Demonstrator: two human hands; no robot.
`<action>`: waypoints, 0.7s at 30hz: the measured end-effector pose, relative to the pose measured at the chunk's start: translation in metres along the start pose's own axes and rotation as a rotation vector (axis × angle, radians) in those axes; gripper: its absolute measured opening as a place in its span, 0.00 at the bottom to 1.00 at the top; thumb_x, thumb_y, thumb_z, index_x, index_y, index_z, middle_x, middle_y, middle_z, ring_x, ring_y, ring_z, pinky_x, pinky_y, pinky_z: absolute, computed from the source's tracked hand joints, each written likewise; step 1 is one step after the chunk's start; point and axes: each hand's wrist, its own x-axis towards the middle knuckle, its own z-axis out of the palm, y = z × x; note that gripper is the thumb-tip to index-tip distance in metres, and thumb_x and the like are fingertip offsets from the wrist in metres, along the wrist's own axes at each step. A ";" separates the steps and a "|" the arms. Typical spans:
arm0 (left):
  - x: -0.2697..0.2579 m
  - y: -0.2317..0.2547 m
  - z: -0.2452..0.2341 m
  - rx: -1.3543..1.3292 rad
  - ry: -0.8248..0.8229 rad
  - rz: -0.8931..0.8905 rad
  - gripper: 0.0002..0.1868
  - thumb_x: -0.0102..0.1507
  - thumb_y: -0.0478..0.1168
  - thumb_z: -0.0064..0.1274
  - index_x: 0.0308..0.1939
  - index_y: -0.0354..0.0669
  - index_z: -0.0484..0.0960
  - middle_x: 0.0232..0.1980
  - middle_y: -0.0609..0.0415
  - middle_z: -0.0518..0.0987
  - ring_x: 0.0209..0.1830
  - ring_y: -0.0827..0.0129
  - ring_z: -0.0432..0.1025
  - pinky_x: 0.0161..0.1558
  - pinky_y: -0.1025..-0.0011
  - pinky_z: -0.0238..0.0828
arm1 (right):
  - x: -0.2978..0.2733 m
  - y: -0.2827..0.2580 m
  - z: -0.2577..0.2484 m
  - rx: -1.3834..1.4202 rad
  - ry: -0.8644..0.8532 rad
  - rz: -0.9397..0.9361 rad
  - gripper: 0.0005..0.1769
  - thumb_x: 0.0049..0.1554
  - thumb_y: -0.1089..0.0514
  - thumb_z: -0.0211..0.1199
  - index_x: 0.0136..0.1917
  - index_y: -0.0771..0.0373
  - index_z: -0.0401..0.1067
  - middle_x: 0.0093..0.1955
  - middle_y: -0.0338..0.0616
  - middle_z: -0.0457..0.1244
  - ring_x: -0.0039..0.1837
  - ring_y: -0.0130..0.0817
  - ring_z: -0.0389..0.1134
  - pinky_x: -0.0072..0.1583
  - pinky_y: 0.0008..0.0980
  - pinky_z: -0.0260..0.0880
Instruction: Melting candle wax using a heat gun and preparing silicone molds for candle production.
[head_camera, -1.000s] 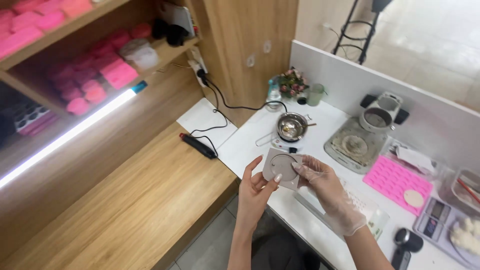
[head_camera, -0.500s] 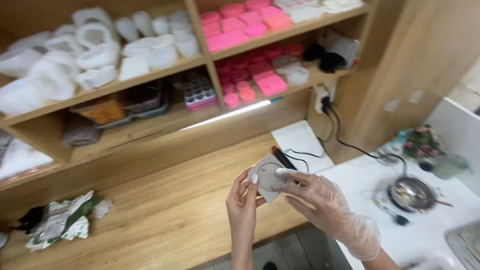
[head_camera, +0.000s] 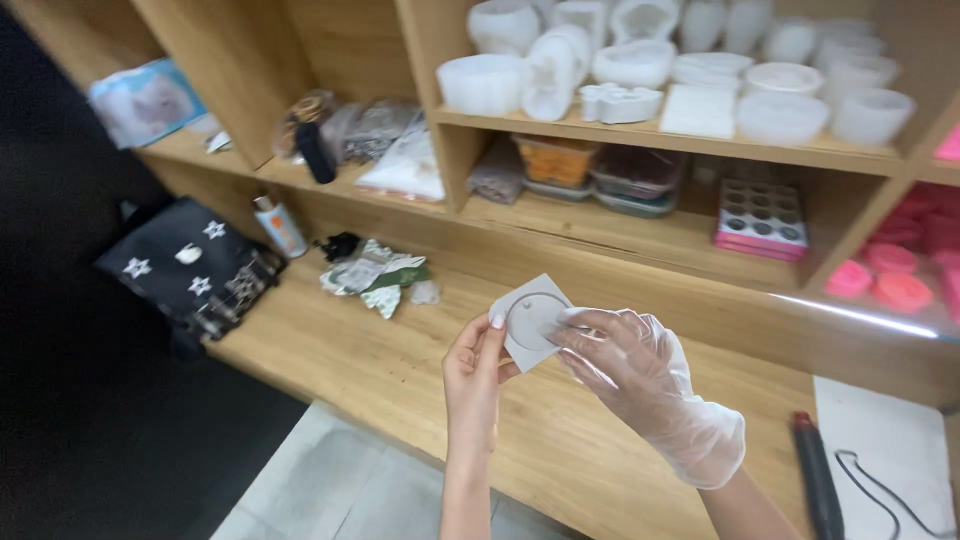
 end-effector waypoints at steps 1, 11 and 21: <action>-0.003 0.002 -0.007 -0.010 0.042 0.021 0.16 0.67 0.37 0.50 0.53 0.29 0.82 0.41 0.46 0.84 0.35 0.71 0.76 0.35 0.75 0.74 | 0.004 -0.003 0.006 0.035 0.000 -0.033 0.22 0.51 0.56 0.72 0.59 0.46 0.74 0.61 0.31 0.64 0.52 0.28 0.64 0.52 0.30 0.61; -0.036 0.029 -0.101 -0.022 0.378 0.100 0.17 0.67 0.39 0.51 0.53 0.29 0.84 0.39 0.47 0.83 0.34 0.71 0.75 0.36 0.75 0.72 | 0.038 -0.070 0.064 0.696 -0.171 -0.086 0.11 0.49 0.59 0.71 0.48 0.53 0.80 0.48 0.31 0.68 0.43 0.27 0.68 0.43 0.28 0.67; 0.031 0.100 -0.230 -0.079 0.348 0.076 0.22 0.68 0.40 0.44 0.62 0.31 0.78 0.49 0.41 0.83 0.36 0.58 0.81 0.38 0.70 0.78 | 0.136 -0.160 0.195 0.658 0.007 -0.216 0.07 0.51 0.63 0.70 0.43 0.60 0.75 0.46 0.35 0.66 0.40 0.31 0.67 0.41 0.30 0.66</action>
